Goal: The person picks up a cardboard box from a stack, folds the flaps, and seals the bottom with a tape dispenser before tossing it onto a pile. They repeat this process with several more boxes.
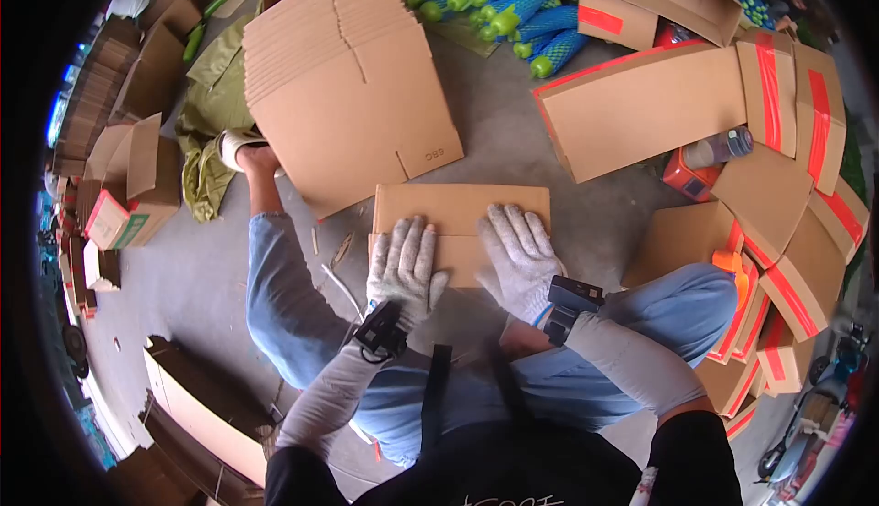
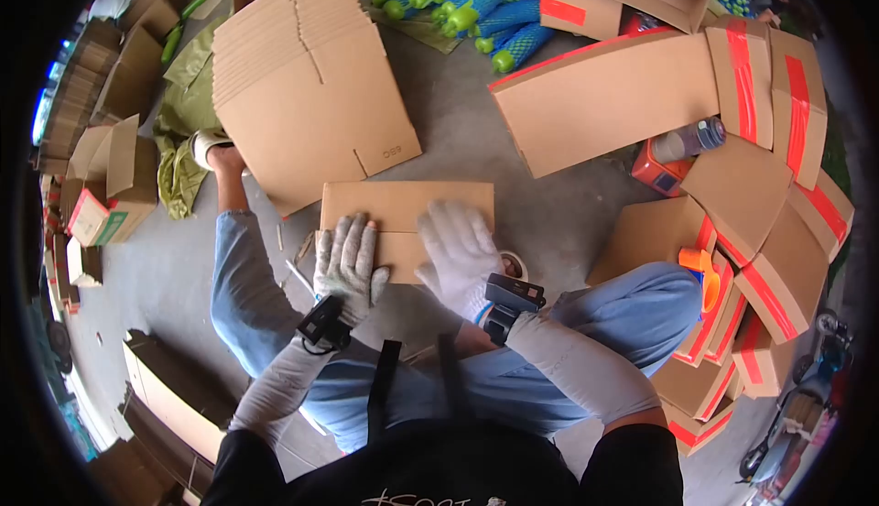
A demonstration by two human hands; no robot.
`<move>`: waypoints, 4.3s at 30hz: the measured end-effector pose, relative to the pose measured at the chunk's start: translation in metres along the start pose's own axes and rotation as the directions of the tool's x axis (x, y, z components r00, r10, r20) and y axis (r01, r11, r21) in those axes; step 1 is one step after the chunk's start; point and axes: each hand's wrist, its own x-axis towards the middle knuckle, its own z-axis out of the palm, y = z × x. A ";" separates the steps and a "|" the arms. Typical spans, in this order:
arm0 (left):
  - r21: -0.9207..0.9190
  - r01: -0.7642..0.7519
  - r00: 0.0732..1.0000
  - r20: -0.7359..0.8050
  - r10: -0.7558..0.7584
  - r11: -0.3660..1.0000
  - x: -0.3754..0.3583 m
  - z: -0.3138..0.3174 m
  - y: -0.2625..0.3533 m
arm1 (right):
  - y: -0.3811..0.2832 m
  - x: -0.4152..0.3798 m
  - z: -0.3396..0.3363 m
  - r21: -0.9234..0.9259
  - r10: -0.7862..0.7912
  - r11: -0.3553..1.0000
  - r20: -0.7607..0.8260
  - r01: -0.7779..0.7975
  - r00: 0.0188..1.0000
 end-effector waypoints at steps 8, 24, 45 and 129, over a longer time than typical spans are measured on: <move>0.049 0.066 0.993 0.090 -0.070 0.997 0.060 0.005 0.044 | -0.006 -0.022 -0.083 0.314 0.335 0.901 -0.072 -0.298 0.939; -0.009 0.120 0.983 0.139 -0.118 0.993 0.049 -0.007 0.044 | 0.261 -0.262 -0.157 0.091 0.959 0.215 -0.208 -0.972 0.193; -0.966 0.252 0.893 0.257 -0.371 -0.064 0.029 -0.022 0.044 | 0.069 0.076 -0.079 0.677 -0.042 0.475 0.655 -0.562 0.754; -0.849 0.524 0.732 0.412 -0.543 0.063 0.053 0.028 -0.037 | 0.172 0.021 0.008 -0.317 0.514 0.744 0.834 -0.588 0.201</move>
